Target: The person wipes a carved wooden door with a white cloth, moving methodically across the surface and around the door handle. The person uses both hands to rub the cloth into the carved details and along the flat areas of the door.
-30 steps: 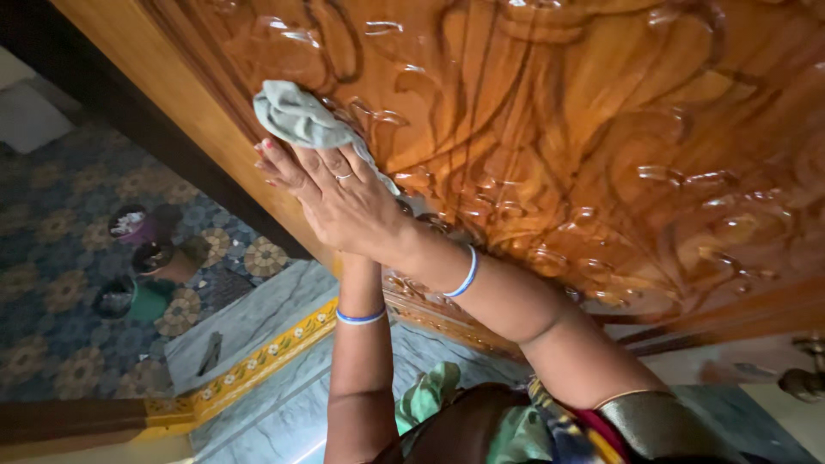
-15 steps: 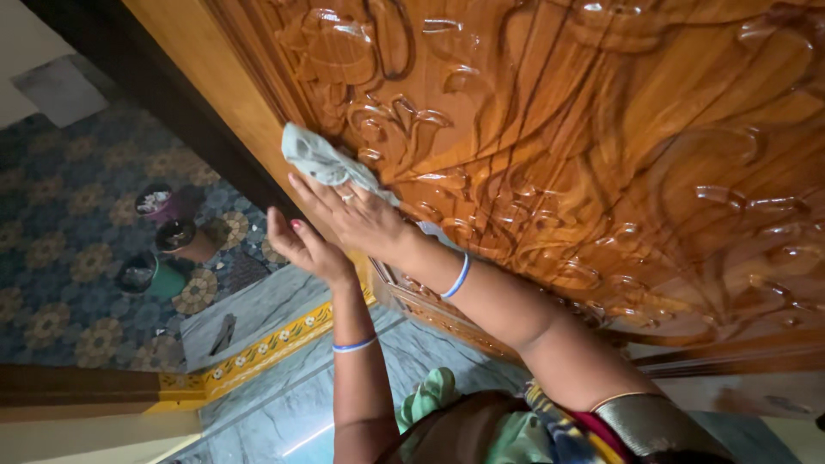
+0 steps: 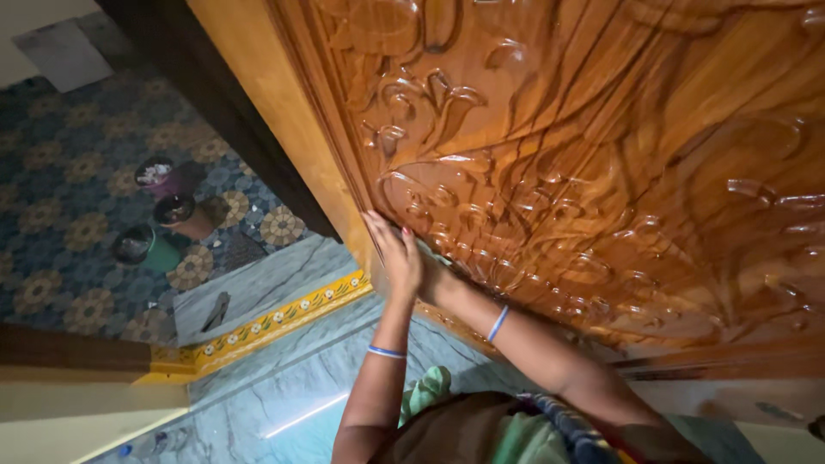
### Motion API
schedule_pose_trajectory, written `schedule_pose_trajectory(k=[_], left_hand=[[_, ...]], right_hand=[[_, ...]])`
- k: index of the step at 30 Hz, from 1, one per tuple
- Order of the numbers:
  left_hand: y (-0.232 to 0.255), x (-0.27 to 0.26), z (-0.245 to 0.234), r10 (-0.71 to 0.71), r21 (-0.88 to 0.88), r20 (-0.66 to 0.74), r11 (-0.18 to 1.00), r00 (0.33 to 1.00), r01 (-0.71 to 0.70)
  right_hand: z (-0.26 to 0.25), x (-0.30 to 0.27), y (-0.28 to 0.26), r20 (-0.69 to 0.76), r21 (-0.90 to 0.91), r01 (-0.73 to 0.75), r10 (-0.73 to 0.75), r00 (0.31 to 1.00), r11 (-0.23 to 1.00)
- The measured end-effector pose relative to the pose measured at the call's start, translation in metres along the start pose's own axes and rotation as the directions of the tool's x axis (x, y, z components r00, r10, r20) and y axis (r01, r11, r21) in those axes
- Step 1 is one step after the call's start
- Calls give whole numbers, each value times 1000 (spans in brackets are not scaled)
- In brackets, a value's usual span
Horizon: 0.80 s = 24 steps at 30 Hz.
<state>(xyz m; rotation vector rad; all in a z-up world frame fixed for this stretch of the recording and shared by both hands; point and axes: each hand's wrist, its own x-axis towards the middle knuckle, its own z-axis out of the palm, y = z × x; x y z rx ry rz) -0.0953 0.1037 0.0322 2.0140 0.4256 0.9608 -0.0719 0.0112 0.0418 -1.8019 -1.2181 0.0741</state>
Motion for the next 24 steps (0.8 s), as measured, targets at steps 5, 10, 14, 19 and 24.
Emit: schedule_pose_trajectory(k=[5, 10, 14, 19, 24], left_hand=[[-26, -59, 27, -153, -47, 134, 986, 979, 160], [-4, -77, -1, -198, -347, 45, 916, 979, 201], [76, -37, -54, 104, -274, -190, 949, 976, -154], [101, 10, -48, 558, 198, -36, 817, 829, -541], [54, -30, 0, 422, 15, 74, 906, 904, -424]], right_hand=[[-14, -39, -6, 218, -638, 250, -141, 966, 728], [-36, -68, -2, 281, -604, 397, -282, 917, 691], [-84, -44, -60, -48, -700, 396, -592, 805, 595], [-125, -9, -113, -66, -928, 108, -445, 893, 356], [-105, -32, -88, 110, -994, 109, -296, 949, -20]])
